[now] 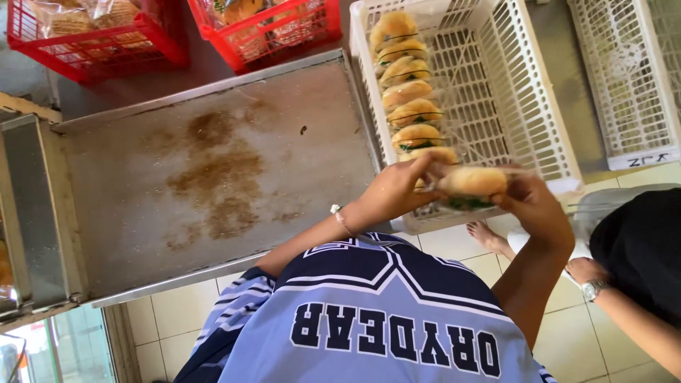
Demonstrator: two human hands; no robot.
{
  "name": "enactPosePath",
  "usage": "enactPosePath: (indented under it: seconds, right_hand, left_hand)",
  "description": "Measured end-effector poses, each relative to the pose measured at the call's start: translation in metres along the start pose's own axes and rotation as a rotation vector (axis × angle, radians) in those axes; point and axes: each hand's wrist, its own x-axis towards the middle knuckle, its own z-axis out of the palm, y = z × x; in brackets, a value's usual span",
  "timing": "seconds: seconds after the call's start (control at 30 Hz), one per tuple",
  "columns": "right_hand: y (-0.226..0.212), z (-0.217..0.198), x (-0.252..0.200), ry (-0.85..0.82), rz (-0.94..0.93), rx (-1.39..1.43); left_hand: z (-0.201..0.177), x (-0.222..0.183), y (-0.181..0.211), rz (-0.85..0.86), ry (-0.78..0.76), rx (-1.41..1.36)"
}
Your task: The person sorts packaged buns from metal trays into red and white plastic crates by hand, arranging them into stacks.
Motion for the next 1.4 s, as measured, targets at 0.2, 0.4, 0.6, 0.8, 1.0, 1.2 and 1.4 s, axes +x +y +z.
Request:
enactPosePath:
  seconds: [0.2,0.4,0.6,0.8,1.0,1.2,1.4]
  right_hand:
    - [-0.034,0.004,0.015,0.013,0.131,-0.206]
    - [-0.045,-0.005,0.035,-0.222,0.200,-0.509]
    - [-0.043,0.013,0.057,-0.351,0.277,-0.631]
    - [-0.027,0.010,0.064,-0.414,0.407,-0.475]
    - [-0.031,-0.019,0.061,-0.432,0.049,-0.525]
    - [-0.027,-0.001,0.067,-0.045,0.186,-0.655]
    - [-0.027,0.009,0.060,0.063,-0.069,-0.423]
  left_hand:
    - [0.004,0.009,-0.005,0.096,0.049,0.226]
    - [-0.002,0.010,0.001,0.082,-0.083,0.333]
    - [0.029,-0.003,-0.021,0.033,-0.256,0.601]
    - [0.030,0.003,-0.009,-0.054,-0.284,0.638]
    - [0.031,0.015,-0.002,-0.103,0.005,0.542]
    - [0.049,0.011,-0.024,-0.187,0.083,0.836]
    - [0.039,0.005,0.000,-0.162,0.209,0.741]
